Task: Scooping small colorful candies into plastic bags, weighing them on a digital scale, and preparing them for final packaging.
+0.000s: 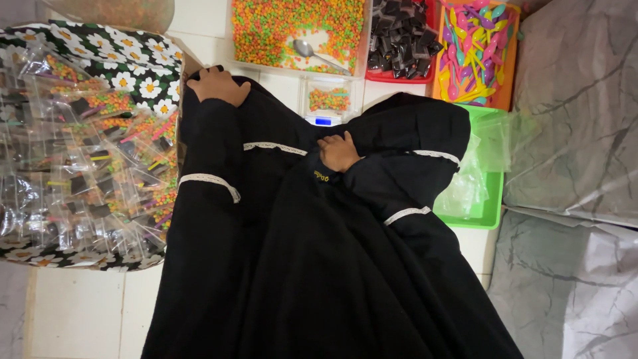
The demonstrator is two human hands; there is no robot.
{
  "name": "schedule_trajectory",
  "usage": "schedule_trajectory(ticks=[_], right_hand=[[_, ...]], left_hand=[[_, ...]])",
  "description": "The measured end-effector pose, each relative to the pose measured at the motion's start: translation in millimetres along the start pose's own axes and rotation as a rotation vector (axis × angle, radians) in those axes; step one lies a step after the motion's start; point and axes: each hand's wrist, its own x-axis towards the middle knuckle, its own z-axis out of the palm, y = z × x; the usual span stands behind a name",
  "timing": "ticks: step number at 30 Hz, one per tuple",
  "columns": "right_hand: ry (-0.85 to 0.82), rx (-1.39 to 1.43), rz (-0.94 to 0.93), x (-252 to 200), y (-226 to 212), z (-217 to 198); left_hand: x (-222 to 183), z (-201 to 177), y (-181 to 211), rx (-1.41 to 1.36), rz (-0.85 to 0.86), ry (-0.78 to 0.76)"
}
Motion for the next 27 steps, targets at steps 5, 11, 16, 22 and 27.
schedule_trajectory(ticks=[5,11,16,22,27], right_hand=[[-0.115,0.145,-0.011,-9,-22,-91],[0.143,0.386,0.284,5,-12,-107],[0.556,0.675,0.620,37,53,-89],[0.201,1.059,0.972,70,96,-57],[0.111,0.958,1.025,85,122,-2]], left_hand=[[28,44,-10,0.000,0.021,0.243],[-4,0,-2,0.002,0.000,0.039],[7,11,-5,0.000,0.001,0.035],[5,13,-2,0.024,-0.057,0.056],[-2,4,-1,0.023,-0.032,0.023]])
